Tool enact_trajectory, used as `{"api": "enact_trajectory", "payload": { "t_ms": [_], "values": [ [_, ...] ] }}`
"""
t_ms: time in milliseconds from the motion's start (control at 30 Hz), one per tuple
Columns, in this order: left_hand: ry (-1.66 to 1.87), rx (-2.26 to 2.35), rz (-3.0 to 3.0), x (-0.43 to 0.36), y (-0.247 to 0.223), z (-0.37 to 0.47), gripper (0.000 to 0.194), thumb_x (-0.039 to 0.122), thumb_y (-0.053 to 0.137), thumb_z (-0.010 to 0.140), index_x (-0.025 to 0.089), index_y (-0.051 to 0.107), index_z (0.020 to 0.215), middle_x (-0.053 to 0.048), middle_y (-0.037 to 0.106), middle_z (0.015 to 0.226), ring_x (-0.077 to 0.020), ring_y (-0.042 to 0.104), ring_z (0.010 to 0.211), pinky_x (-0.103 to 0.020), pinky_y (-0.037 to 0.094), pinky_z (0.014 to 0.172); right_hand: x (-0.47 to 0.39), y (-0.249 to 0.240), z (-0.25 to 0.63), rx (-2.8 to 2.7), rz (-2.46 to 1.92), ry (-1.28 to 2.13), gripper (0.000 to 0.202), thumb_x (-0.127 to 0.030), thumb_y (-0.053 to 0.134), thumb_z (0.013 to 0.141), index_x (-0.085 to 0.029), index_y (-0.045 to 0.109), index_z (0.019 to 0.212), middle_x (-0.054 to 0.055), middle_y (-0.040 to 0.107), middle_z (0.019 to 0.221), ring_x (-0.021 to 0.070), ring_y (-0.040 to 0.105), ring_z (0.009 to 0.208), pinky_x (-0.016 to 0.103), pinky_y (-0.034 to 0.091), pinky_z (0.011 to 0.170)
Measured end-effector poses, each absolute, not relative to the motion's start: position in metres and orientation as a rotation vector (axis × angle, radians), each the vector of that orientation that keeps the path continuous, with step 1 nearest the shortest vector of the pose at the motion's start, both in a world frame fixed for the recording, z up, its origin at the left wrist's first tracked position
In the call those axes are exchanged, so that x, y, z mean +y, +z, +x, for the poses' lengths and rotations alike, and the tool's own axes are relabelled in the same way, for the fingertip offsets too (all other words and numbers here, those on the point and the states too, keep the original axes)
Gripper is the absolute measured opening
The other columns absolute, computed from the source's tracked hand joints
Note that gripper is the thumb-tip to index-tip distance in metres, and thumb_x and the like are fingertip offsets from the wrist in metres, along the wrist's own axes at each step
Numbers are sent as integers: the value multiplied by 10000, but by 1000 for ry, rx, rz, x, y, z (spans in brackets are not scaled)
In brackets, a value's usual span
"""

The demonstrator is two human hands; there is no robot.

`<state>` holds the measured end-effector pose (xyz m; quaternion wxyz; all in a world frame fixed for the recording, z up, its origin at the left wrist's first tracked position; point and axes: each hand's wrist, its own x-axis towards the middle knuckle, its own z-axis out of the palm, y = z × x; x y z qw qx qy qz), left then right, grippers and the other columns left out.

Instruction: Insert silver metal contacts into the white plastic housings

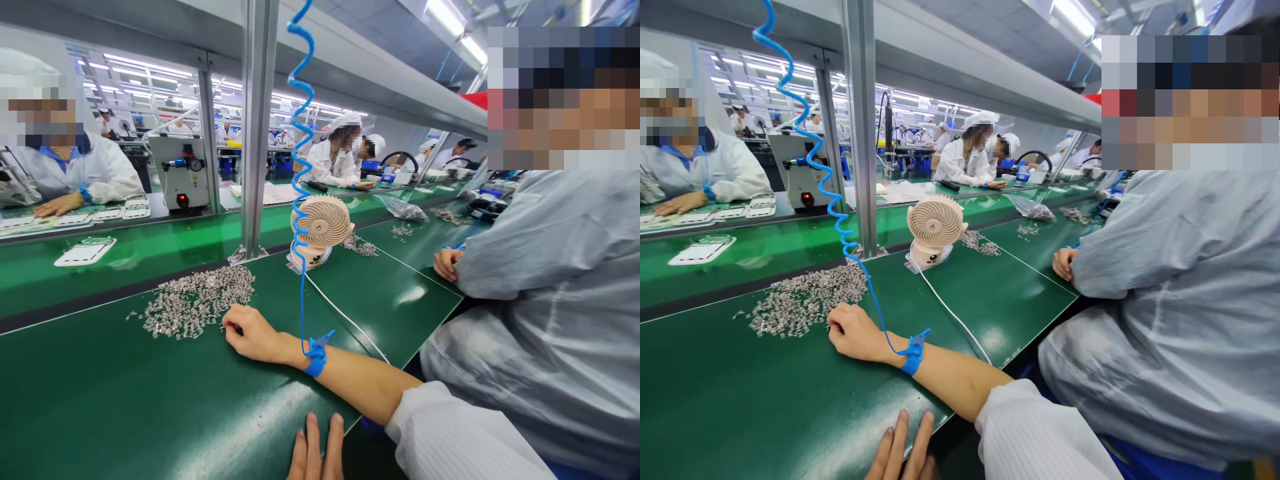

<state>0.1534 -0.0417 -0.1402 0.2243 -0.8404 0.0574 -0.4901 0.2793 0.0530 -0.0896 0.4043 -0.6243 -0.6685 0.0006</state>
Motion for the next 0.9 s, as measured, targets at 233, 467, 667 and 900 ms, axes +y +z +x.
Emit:
{"api": "enact_trajectory", "payload": {
  "t_ms": [233,467,667,900],
  "values": [
    [-1228,247,-2365,-36,-129,144,338,164,376,838,205,709,875,33,696,1056,-150,655,772,-284,430,719,50,-89,278,-1686,-1570,-8,163,-46,444,710,-199,470,660,-15,491,658,105,468,611,210,387,599],
    [-1018,269,-2533,-44,-130,131,345,278,451,853,133,650,1095,-83,586,1255,-224,622,950,-329,431,813,46,-91,282,-1451,-1696,-44,133,-118,397,776,-199,460,692,61,558,779,188,527,790,337,404,749],
    [-989,165,-2606,-54,-141,129,382,294,462,840,143,624,1151,-103,497,1350,-246,580,1037,-350,413,885,45,-93,281,-1448,-1673,69,134,-138,393,793,-213,448,697,93,647,935,197,607,903,338,451,797],
    [-988,140,-2589,-58,-144,130,405,276,426,840,146,612,1176,-106,496,1350,-243,582,1040,-353,418,883,47,-98,293,-1343,-1703,16,95,-175,446,762,-216,500,695,103,638,941,259,511,1162,419,418,937]
  ]
}}
